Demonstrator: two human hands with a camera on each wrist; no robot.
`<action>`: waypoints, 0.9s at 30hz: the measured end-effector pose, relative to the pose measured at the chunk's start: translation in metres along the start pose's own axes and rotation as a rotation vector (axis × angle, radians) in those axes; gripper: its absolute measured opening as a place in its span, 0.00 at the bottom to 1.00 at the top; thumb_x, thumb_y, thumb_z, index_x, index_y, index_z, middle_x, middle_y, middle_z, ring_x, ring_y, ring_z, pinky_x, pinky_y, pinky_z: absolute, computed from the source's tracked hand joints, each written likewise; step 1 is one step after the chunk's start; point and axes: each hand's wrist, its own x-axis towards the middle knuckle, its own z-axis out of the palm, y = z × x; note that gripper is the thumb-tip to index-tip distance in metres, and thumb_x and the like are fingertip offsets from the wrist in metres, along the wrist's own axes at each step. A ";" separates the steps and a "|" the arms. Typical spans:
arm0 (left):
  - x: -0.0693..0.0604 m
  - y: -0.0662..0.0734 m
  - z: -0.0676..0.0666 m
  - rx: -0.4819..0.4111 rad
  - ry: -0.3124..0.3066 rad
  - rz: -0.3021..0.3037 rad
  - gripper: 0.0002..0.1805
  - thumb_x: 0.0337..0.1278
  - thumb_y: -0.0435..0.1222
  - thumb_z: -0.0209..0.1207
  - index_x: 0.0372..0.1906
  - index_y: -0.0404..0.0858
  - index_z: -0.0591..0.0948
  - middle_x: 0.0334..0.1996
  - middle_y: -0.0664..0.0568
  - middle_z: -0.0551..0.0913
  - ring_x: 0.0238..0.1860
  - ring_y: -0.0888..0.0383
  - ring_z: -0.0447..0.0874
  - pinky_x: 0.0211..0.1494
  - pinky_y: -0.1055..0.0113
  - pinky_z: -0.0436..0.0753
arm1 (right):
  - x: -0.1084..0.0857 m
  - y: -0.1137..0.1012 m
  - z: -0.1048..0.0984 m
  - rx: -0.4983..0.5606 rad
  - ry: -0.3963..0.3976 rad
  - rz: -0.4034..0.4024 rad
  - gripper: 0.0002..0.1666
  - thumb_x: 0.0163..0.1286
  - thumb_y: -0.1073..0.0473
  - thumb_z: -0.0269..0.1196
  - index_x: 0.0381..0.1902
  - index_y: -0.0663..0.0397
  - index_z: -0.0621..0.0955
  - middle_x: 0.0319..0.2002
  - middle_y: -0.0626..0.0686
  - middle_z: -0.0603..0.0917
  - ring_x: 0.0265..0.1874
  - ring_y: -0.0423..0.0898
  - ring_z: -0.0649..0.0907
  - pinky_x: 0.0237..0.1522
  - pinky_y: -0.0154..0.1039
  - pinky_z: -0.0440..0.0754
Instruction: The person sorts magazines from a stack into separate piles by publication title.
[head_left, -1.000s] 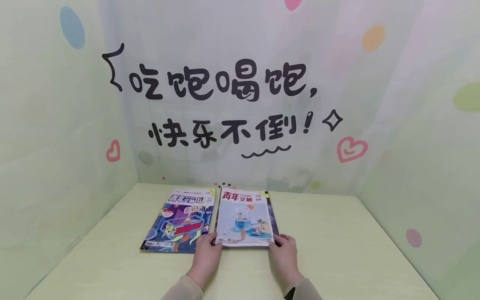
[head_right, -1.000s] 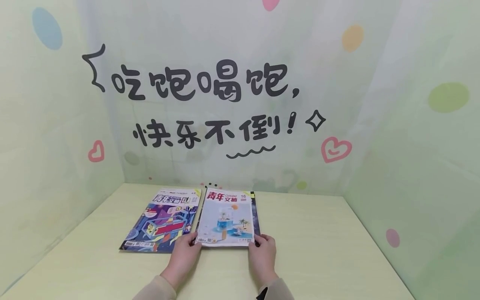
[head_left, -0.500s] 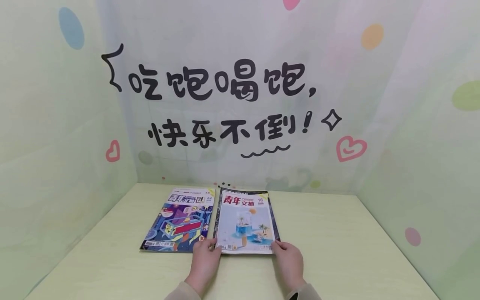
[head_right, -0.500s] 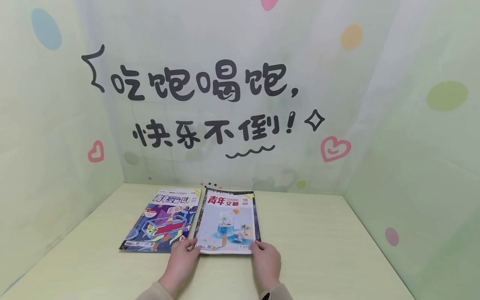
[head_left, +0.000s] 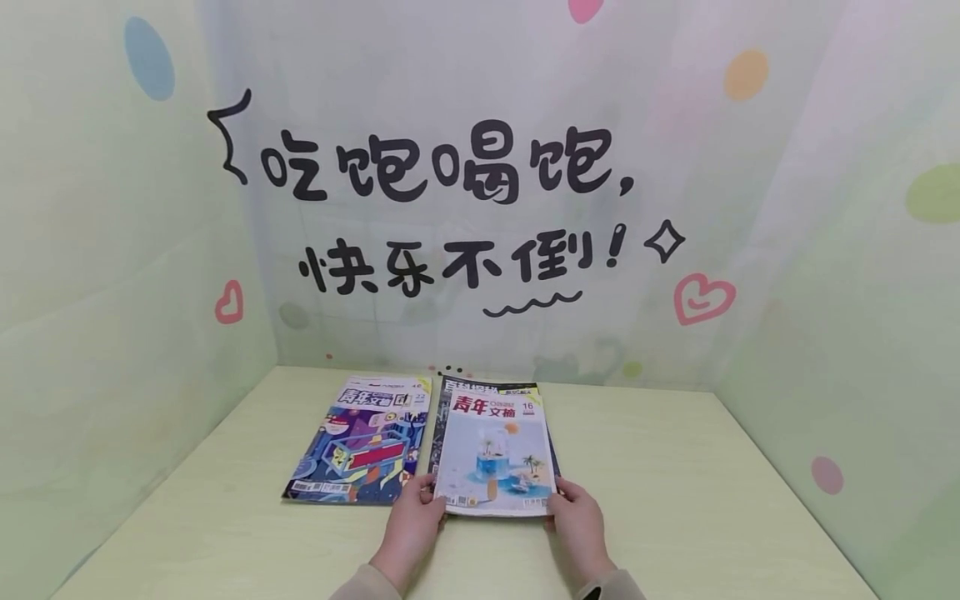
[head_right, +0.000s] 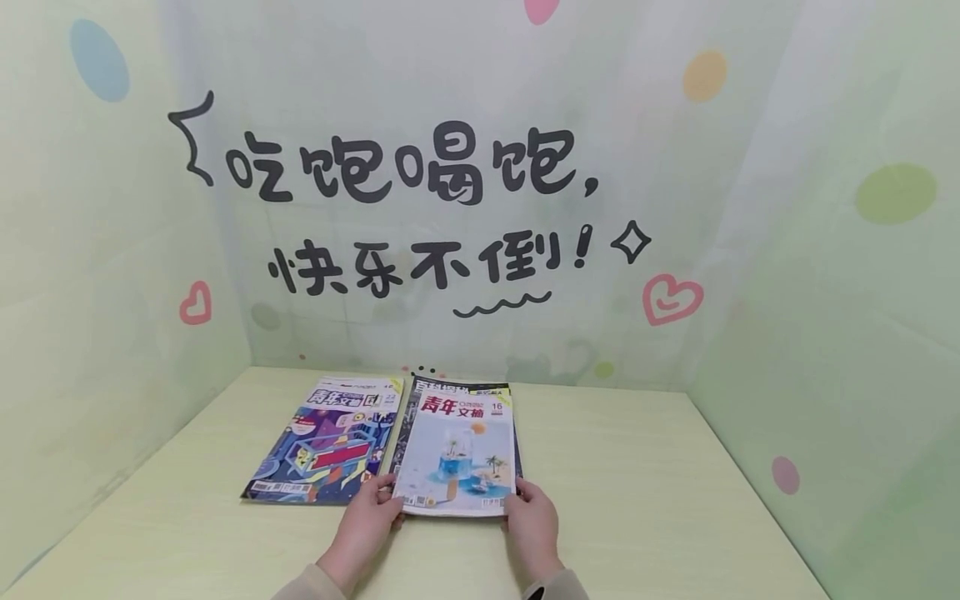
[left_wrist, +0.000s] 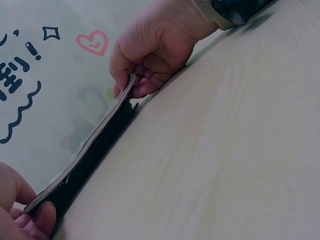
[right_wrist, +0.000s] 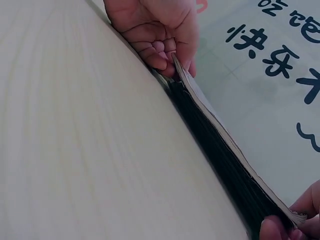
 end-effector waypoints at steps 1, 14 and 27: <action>0.000 0.000 0.000 0.005 -0.009 -0.001 0.28 0.58 0.28 0.52 0.65 0.26 0.67 0.38 0.43 0.77 0.32 0.56 0.76 0.33 0.65 0.81 | 0.000 0.000 0.000 0.013 -0.009 -0.003 0.31 0.57 0.70 0.53 0.61 0.75 0.71 0.42 0.63 0.80 0.22 0.44 0.76 0.23 0.35 0.79; 0.001 -0.001 0.000 -0.122 -0.134 -0.045 0.32 0.61 0.25 0.47 0.70 0.22 0.55 0.36 0.40 0.77 0.26 0.57 0.81 0.31 0.64 0.85 | -0.003 -0.007 -0.003 0.108 -0.099 0.072 0.35 0.56 0.76 0.51 0.65 0.78 0.63 0.43 0.69 0.79 0.19 0.45 0.81 0.22 0.34 0.81; 0.002 0.001 -0.006 -0.166 -0.254 -0.082 0.36 0.62 0.25 0.47 0.73 0.25 0.47 0.45 0.37 0.79 0.31 0.55 0.83 0.36 0.63 0.85 | -0.004 -0.006 -0.003 0.172 -0.140 0.081 0.39 0.54 0.78 0.49 0.67 0.79 0.59 0.39 0.67 0.80 0.18 0.45 0.81 0.22 0.35 0.83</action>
